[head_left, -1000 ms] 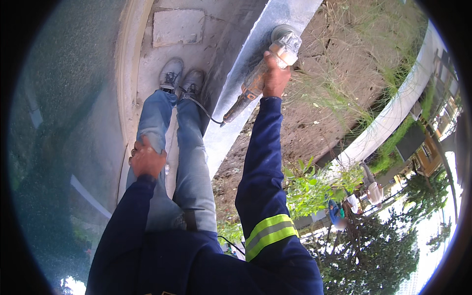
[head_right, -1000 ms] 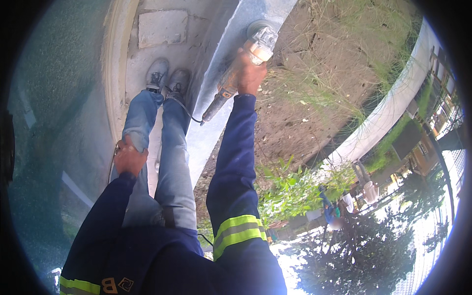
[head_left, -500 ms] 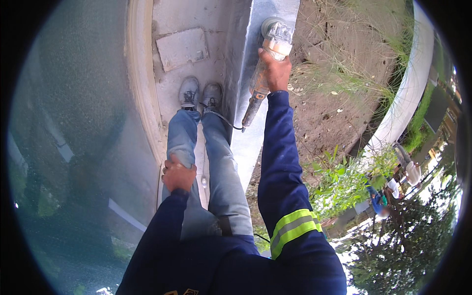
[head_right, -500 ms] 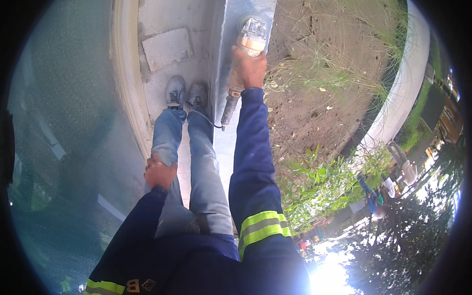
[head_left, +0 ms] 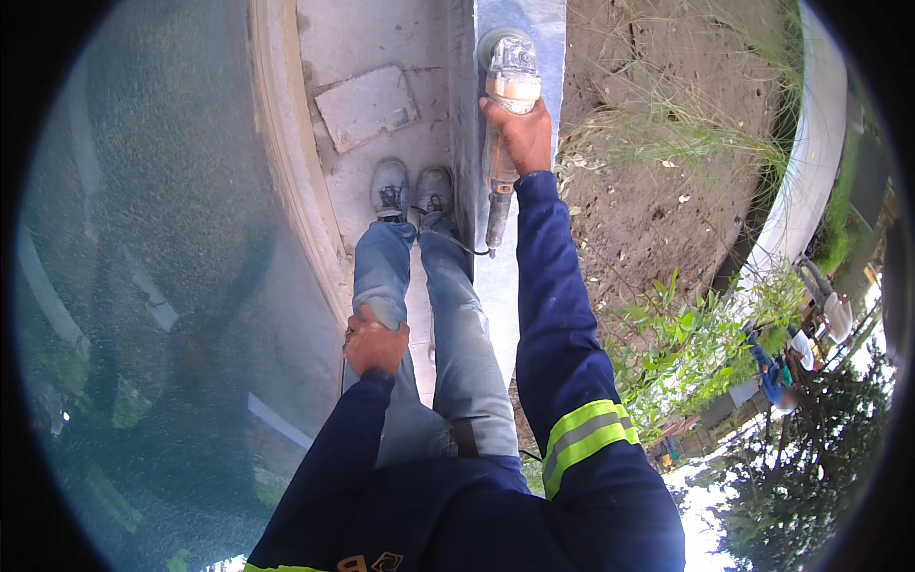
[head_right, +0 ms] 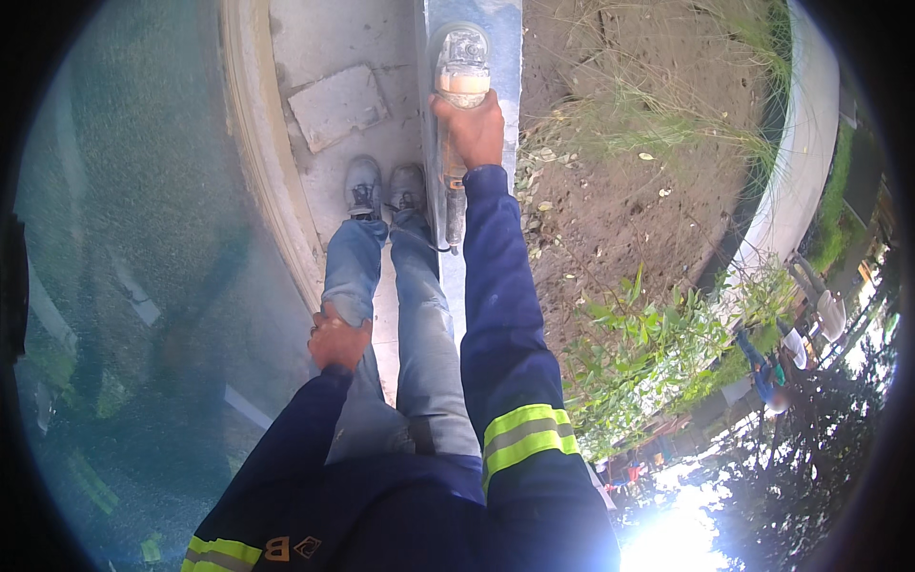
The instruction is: The person uses an angle grinder to grind a concrete curb along a paved area. The operator holds the tool with both hands and moves it along the edge of the curb, generating dust as the surface is abraded.
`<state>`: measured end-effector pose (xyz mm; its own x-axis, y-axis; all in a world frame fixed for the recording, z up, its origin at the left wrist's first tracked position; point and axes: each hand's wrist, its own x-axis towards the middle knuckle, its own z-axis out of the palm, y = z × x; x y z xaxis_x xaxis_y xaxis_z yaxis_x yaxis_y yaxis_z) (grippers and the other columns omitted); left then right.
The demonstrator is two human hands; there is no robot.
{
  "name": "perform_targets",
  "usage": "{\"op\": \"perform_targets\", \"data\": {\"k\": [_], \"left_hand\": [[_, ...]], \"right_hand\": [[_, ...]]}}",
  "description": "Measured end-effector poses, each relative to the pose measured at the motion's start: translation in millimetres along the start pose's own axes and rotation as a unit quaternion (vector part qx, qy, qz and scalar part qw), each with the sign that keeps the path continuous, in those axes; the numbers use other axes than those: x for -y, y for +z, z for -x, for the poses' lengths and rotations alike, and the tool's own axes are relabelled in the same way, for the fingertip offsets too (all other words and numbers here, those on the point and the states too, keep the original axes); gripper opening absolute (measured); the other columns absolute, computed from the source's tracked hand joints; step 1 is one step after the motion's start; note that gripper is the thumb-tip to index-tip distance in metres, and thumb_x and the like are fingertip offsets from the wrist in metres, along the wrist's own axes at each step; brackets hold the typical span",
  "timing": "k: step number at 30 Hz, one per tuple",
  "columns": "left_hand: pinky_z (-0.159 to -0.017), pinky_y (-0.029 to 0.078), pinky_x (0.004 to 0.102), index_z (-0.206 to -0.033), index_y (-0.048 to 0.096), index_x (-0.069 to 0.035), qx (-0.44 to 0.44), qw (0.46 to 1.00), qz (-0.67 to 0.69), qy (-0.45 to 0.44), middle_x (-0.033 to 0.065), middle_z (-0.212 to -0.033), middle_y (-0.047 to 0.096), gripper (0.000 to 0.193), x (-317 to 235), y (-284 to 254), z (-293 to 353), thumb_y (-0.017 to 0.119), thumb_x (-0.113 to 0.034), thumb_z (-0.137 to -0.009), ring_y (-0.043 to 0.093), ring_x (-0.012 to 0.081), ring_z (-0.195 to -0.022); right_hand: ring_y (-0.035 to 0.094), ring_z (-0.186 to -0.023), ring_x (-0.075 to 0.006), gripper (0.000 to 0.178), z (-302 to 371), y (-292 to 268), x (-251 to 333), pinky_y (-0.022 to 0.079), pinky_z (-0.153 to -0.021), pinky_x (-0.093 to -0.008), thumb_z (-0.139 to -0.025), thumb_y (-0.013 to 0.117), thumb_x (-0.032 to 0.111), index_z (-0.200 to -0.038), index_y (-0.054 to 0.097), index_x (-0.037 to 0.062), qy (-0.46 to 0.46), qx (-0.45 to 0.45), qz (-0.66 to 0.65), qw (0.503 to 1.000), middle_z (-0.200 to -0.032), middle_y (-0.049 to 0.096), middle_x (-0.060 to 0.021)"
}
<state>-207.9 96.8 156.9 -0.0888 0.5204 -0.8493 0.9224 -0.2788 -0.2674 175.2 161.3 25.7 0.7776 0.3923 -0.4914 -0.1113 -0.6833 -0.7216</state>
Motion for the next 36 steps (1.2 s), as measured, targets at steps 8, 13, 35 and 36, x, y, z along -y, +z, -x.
{"op": "perform_targets", "data": {"k": [8,13,35,36], "left_hand": [[-0.089,0.063,0.0543,-0.152,0.050,-0.007,-0.018,1.000,-0.007,0.002,0.0209,-0.124,0.067,0.091,0.2,7.3,-2.4,0.082,-0.057,-0.083,0.075,0.0421,-0.110],[-0.086,0.063,0.0541,-0.155,0.049,-0.007,-0.024,1.000,-0.017,0.001,0.0205,-0.124,0.067,0.095,0.3,10.4,-1.6,0.082,-0.058,-0.083,0.075,0.0413,-0.109],[-0.081,0.062,0.0535,-0.149,0.055,-0.008,-0.021,1.000,0.001,0.002,0.0173,-0.119,0.066,0.088,6.1,20.7,-1.0,0.083,-0.057,-0.082,0.075,0.0381,-0.102],[-0.083,0.062,0.0525,-0.148,0.055,-0.008,-0.017,1.000,-0.003,-0.001,0.0175,-0.120,0.067,0.087,5.6,19.1,-0.6,0.084,-0.056,-0.082,0.075,0.0384,-0.103]], "right_hand": [[0.078,-0.106,-0.0376,0.078,29.4,-15.2,-14.1,0.060,-0.096,-0.0437,-0.078,0.094,0.040,-0.127,0.065,-0.0138,0.010,0.007,-0.027,1.000,-0.118,0.078,-0.0297],[0.076,-0.100,-0.0258,0.067,34.1,-7.4,-14.4,0.059,-0.092,-0.0393,-0.081,0.094,0.033,-0.126,0.068,-0.0091,-0.004,0.018,-0.022,1.000,-0.113,0.079,-0.0196],[0.072,-0.099,-0.0215,0.062,21.8,-8.6,-11.2,0.057,-0.093,-0.0379,-0.083,0.094,0.032,-0.127,0.071,-0.0060,-0.026,0.020,-0.055,0.998,-0.115,0.078,-0.0129],[0.072,-0.099,-0.0213,0.062,19.7,-10.1,-11.3,0.057,-0.092,-0.0378,-0.083,0.093,0.032,-0.127,0.071,-0.0059,-0.033,0.016,-0.063,0.997,-0.114,0.078,-0.0126]]}}
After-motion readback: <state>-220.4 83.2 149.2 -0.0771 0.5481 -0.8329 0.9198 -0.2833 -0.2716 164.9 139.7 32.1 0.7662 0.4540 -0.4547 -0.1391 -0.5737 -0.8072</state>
